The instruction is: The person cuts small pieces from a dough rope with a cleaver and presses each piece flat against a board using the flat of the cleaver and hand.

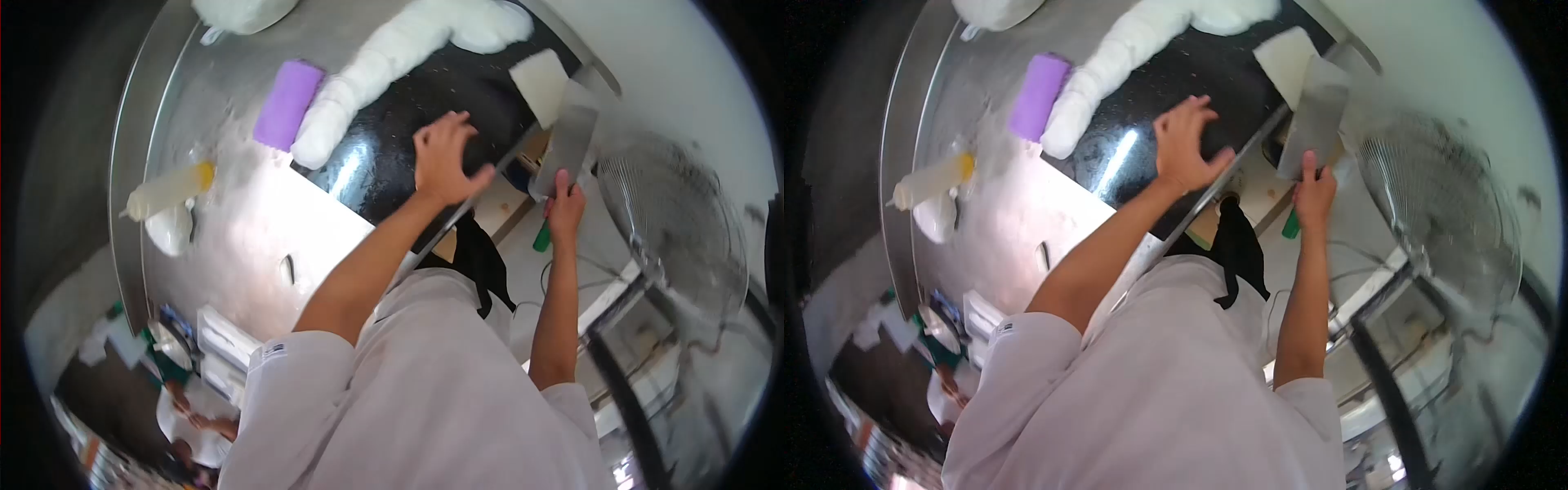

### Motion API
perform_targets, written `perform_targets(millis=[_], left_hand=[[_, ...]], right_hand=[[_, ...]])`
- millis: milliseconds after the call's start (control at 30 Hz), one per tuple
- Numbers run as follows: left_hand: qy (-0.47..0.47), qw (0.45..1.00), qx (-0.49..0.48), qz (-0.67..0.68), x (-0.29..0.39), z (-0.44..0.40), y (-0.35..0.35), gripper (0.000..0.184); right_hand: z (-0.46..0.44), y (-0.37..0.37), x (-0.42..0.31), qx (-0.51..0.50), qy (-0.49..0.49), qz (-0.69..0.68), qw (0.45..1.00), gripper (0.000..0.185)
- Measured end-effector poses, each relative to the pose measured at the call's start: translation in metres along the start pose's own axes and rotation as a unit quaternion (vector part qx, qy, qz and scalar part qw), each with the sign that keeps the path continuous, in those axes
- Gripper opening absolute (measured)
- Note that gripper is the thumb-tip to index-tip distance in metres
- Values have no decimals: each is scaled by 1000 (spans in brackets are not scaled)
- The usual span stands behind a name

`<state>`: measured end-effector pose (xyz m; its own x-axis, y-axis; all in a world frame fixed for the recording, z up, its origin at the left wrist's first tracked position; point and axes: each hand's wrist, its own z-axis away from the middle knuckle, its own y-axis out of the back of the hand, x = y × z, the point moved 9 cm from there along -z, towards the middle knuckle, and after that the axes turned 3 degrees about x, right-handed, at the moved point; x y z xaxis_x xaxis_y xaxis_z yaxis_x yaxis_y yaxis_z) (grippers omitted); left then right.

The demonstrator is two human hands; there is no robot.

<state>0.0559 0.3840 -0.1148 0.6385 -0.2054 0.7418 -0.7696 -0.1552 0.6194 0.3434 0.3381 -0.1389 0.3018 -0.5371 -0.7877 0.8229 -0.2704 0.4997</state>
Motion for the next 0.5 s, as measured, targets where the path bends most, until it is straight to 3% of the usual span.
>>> perform_targets(millis=[33, 100, 133, 167, 200, 233, 300, 400, 433, 467, 500], left_hand=[[33, 996, 23, 74, -17, -7, -3, 63], [186, 949, 72, 245, -32, -41, 4, 66], [138, 983, 76, 98, -2, -49, 30, 69], [137, 983, 67, 104, -3, -22, 26, 69], [25, 998, 20, -51, 7, 10, 15, 68], [-91, 974, -25, -205, 20, 32, 8, 68], [-104, 985, -50, -128, 15, 8, 7, 73], [37, 991, 109, 71, -28, -2, 39, 83], [68, 981, 152, 104, -34, -6, 50, 85], [55, 990, 122, 39, -21, 0, 55, 86], [60, 991, 118, 30, -18, 19, 63, 86]], right_hand=[[21, 9, 10, 4, 6, 3, 1000, 55], [72, 21, 49, 35, -40, 5, 999, 54], [94, 28, 63, 48, -47, 12, 998, 54], [115, 25, 81, 21, -85, 9, 996, 53], [134, 17, 97, -7, -121, -1, 993, 51], [151, 15, 110, 0, -126, -10, 992, 51], [155, 0, 97, -23, 17, 55, 998, 52], [152, -40, 108, -123, -4, 104, 987, 63], [138, -56, 77, -145, 83, 83, 982, 60], [149, -69, 34, -180, 154, 64, 970, 57], [147, -80, 27, -188, 147, 60, 969, 57]])
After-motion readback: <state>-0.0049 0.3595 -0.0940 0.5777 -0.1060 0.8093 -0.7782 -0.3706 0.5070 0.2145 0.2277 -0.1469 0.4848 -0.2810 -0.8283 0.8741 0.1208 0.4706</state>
